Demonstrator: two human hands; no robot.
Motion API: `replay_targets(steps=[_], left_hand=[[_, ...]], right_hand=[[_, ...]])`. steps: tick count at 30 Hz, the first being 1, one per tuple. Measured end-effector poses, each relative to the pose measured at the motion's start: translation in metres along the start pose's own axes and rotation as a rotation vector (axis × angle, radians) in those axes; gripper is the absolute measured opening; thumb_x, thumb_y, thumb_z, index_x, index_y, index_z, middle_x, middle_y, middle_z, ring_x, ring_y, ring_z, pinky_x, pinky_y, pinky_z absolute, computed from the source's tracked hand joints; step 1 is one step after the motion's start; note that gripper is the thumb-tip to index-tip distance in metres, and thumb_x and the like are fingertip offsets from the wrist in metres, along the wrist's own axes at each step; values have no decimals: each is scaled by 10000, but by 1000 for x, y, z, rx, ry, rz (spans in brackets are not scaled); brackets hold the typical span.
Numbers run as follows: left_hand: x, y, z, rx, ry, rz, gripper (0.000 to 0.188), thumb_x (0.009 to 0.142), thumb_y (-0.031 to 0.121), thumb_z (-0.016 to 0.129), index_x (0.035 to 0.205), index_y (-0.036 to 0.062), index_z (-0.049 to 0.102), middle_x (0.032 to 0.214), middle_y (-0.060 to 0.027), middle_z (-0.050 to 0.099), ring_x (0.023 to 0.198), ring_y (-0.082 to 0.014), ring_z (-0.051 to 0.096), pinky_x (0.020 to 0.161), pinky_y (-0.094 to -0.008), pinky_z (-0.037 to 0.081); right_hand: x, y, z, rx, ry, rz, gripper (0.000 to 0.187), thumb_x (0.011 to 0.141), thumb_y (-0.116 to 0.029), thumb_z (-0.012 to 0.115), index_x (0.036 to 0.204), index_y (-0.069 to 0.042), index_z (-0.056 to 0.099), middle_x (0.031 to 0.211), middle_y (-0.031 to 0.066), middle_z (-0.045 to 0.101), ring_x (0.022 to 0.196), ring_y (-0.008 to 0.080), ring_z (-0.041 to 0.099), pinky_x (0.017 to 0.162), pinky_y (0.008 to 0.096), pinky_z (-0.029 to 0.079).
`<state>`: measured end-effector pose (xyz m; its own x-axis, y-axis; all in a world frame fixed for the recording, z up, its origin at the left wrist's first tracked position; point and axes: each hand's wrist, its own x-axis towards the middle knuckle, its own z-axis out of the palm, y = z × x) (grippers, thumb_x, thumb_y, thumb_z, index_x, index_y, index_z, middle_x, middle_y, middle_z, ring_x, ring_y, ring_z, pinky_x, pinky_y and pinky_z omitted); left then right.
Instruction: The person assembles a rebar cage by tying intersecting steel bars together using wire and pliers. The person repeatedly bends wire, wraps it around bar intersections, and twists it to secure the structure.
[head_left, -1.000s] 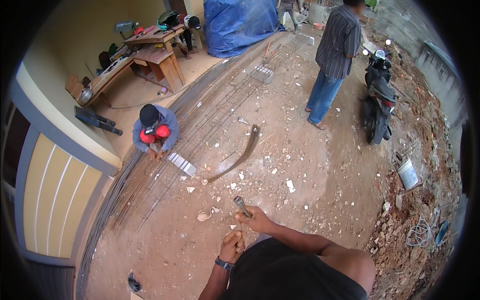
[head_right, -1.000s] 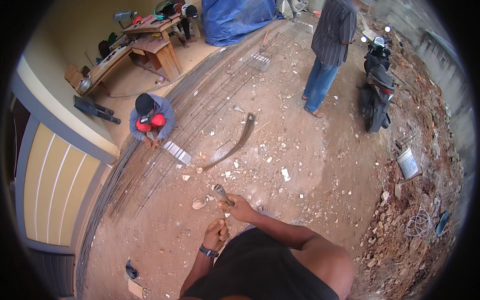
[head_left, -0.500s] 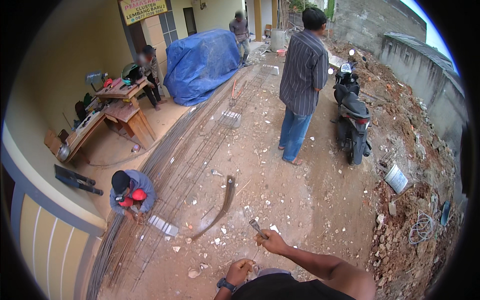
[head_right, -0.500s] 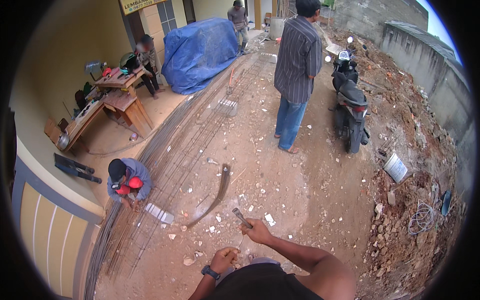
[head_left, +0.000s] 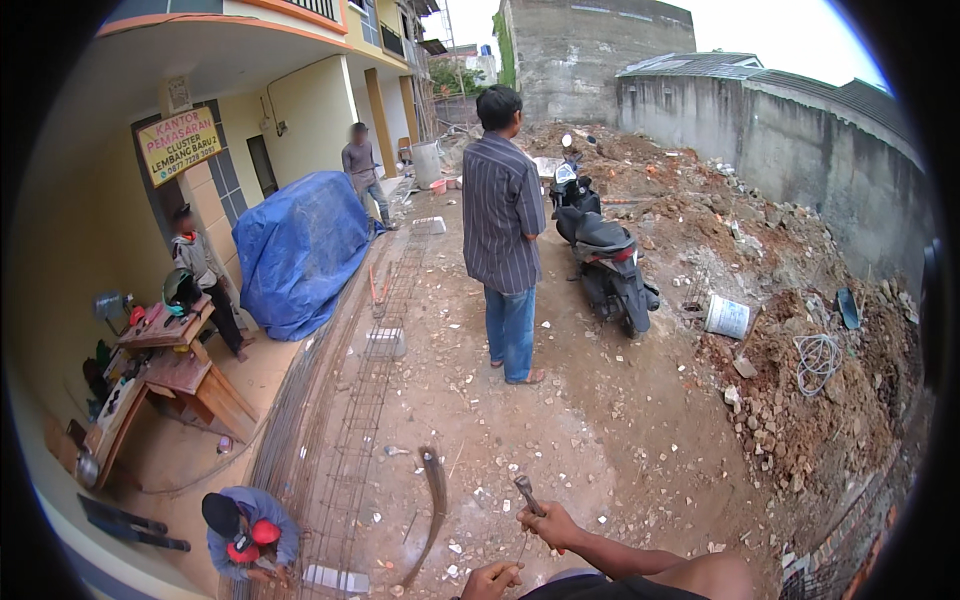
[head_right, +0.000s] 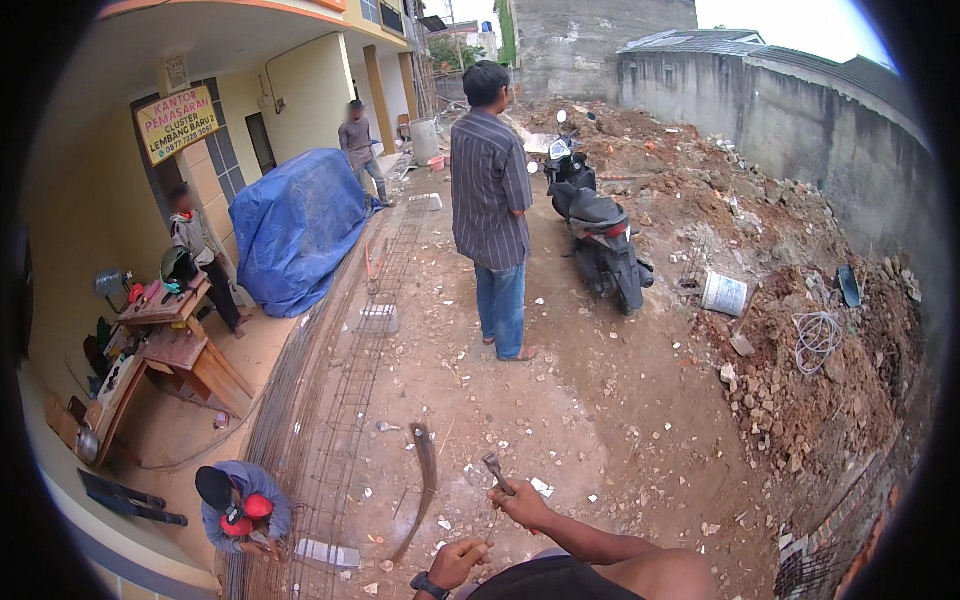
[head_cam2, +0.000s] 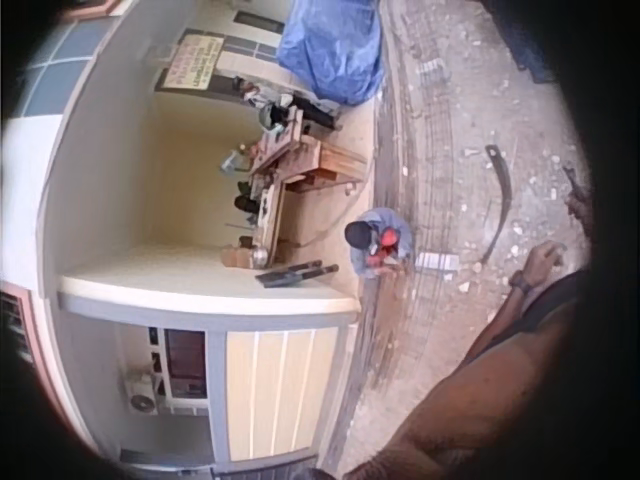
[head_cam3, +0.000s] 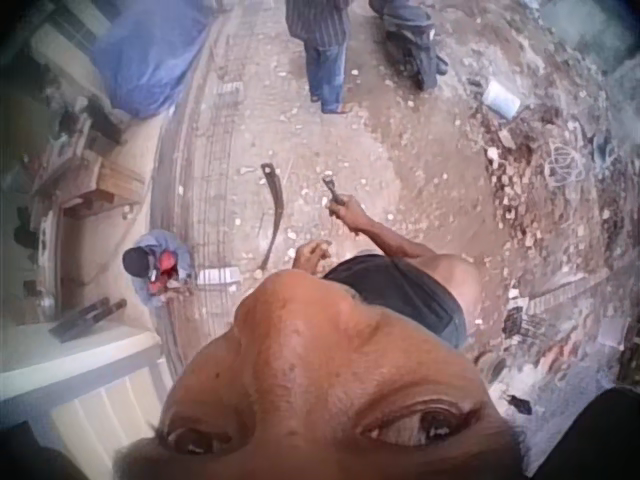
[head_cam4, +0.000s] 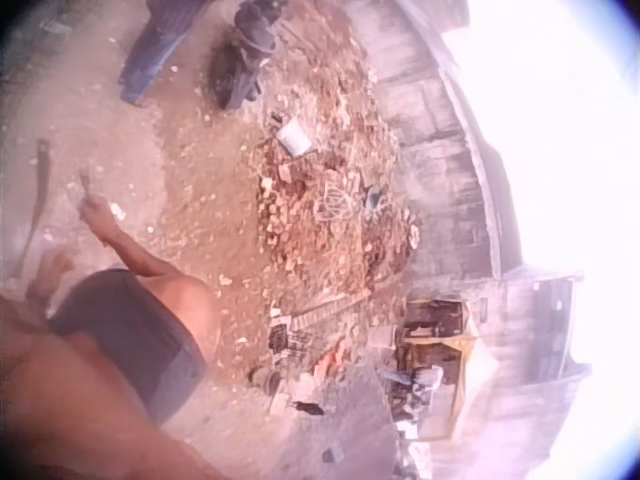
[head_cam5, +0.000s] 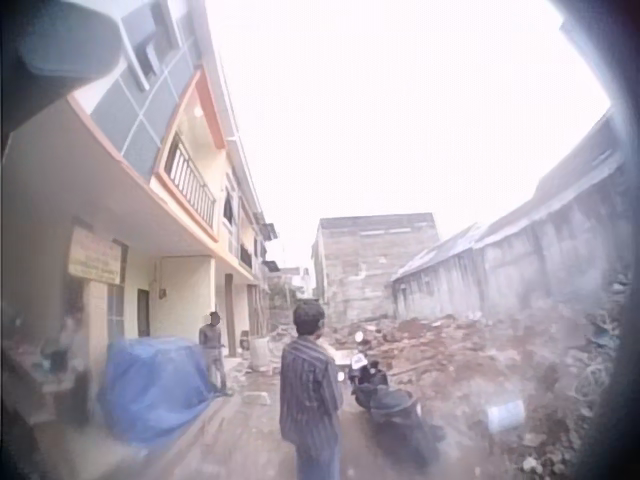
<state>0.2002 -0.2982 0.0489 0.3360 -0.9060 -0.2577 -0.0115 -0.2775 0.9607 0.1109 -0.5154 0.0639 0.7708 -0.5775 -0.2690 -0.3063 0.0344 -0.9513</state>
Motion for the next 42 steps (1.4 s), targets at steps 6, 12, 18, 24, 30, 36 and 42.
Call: replay_targets(steps=[6,12,18,24,30,36,42], left_hand=[[-10,-20,-40,-192,-94,-26,310,1018,234,592,1157,-27,682,862,-45,707,802,-103,641,783,-257,512],[-5,-81,-65,-315,-149,-10,349,994,322,622,1256,95,670,975,6,688,816,-91,610,725,-245,494],[13,-57,-54,-90,-157,113,361,993,313,609,1278,93,642,974,-29,681,765,-119,599,687,-267,495],[58,-60,-59,-2,-278,78,571,964,386,662,1366,3,527,1188,-212,665,1069,-266,650,838,-420,559],[35,-2,-31,95,-180,58,254,971,228,617,1055,-1,688,835,-95,746,691,-133,696,657,-290,551],[30,-7,-27,47,-51,0,245,984,221,593,999,-9,676,832,-74,722,715,-126,677,644,-281,534],[22,-22,-23,-597,116,-245,174,997,223,564,948,70,632,598,74,400,454,-33,345,421,-232,254]], right_hand=[[-16,-22,35,167,50,129,275,943,-301,693,894,-31,668,747,20,637,649,100,564,600,274,470],[-18,-9,54,206,104,55,313,928,-353,711,886,-45,678,737,12,628,645,105,557,585,282,459],[-43,-14,57,-9,261,-110,314,948,-376,673,923,-63,671,743,11,643,695,122,580,656,319,472],[-46,2,67,-128,359,-148,321,947,-353,661,913,-34,633,732,127,616,702,199,567,654,385,460],[-56,7,59,-129,365,-60,253,940,-260,689,914,-9,677,769,59,678,731,123,622,663,316,497],[-40,7,78,3,299,-31,189,944,-186,684,904,-4,654,733,46,656,656,103,592,588,285,482],[-25,12,100,34,162,-88,183,956,-172,662,909,4,649,729,54,647,635,106,591,556,285,479]])
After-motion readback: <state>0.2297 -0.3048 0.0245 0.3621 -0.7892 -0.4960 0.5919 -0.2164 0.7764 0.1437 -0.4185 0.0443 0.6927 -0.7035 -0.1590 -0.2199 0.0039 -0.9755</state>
